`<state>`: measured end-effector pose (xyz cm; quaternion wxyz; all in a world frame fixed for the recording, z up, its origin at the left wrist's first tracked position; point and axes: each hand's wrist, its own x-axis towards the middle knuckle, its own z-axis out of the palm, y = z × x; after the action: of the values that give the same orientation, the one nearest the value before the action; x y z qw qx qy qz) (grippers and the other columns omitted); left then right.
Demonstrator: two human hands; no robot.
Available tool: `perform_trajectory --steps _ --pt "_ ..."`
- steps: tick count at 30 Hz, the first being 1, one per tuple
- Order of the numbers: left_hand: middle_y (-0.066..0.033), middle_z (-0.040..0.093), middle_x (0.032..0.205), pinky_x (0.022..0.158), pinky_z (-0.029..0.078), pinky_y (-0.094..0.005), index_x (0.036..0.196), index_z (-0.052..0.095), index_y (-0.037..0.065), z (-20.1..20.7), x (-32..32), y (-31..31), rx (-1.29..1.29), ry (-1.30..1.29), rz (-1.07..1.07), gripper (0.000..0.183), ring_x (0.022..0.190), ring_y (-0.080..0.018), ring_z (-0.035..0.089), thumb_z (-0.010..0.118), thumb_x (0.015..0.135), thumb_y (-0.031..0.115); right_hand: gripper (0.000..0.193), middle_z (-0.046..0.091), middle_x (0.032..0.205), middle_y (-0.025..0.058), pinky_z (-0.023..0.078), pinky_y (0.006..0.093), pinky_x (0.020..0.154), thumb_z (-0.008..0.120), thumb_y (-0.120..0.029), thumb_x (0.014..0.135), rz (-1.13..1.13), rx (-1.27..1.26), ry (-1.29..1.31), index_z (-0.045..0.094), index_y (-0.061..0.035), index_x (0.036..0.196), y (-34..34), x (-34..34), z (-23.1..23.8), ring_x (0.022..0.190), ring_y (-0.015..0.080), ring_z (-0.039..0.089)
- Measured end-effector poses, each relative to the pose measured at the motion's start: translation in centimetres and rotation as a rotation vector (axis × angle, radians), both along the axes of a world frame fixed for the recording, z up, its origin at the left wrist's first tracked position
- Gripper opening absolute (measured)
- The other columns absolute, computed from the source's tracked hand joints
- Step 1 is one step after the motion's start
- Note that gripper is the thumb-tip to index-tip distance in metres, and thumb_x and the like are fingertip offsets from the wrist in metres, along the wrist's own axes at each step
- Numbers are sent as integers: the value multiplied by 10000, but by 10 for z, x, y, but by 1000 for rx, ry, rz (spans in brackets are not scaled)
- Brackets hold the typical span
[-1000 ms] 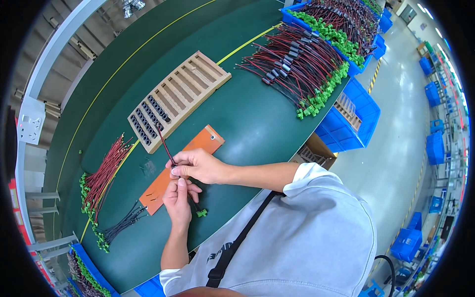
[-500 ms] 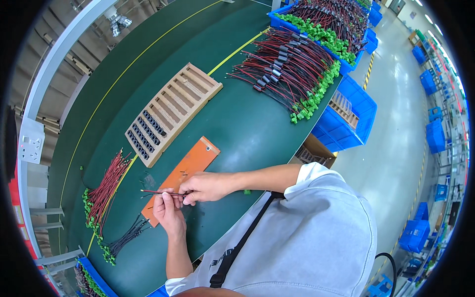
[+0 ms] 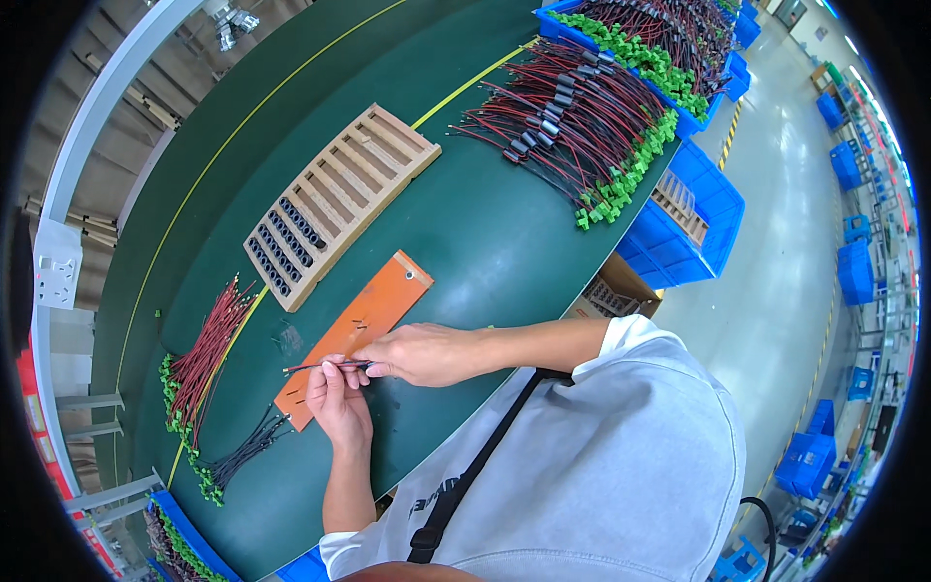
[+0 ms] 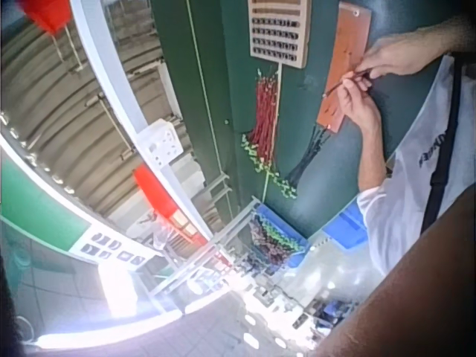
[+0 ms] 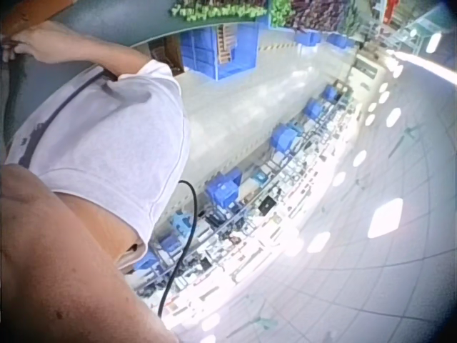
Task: The person assembles wire harnesses by inserting a cylindrical component into the ends of two wires, one red and one black. They then use a crimping tool to secure the connection and place the finished assembly into a blue bin.
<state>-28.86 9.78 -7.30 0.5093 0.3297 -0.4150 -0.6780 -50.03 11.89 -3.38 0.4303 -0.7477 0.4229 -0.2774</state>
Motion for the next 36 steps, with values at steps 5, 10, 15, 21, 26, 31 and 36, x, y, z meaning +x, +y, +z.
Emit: perform_trajectory --steps 5,10,15,21,26,31,36 --pt "-74 607 884 709 509 -325 1050 629 -24 0 0 -2 49 53 41 252 735 -137 548 540 1099 207 353 702 986 263 554 511 757 556 -233 1064 -70 -65 15 557 -59 1371 9 -2 -11 885 442 701" --pt "-58 611 873 661 502 -305 1057 619 -3 3 2 -5 36 -25 59 249 693 -113 522 520 1110 220 273 664 709 199 512 533 611 541 -294 1073 -27 -15 234 596 -69 1218 18 -28 7 667 422 675" --pt "-105 656 902 655 523 -337 1087 623 -11 -8 0 -2 50 -6 -43 258 690 -143 554 525 1106 228 270 610 621 151 490 510 547 528 -351 1074 3 -107 317 610 -98 1117 27 -48 0 581 379 642" --pt "-110 646 930 676 514 -330 1184 608 2 -10 4 -6 56 -6 -37 270 702 -149 557 493 1119 238 167 642 778 113 519 474 569 547 -283 1050 -105 -230 642 625 -135 1059 11 -141 68 606 343 640" --pt "-99 639 931 684 508 -313 1206 607 9 -12 2 -8 37 -106 -90 239 711 -141 554 504 1114 204 168 606 681 83 522 430 620 546 -230 1041 -818 -323 672 648 -104 1087 -17 -298 125 601 275 645" --pt "-77 643 907 676 510 -296 1150 636 -2 -18 1 -8 -8 -185 -135 194 713 -126 562 533 1100 155 253 678 769 145 544 504 718 528 -347 1063 -922 -512 1269 636 -127 1124 -21 -412 90 776 395 682" --pt "-67 651 904 668 514 -289 1104 659 -11 -20 3 -8 -24 -209 -124 184 705 -116 568 554 1090 139 265 662 991 105 556 499 789 567 -330 1038 -937 -486 1243 695 -98 1036 -13 -427 59 936 368 677"
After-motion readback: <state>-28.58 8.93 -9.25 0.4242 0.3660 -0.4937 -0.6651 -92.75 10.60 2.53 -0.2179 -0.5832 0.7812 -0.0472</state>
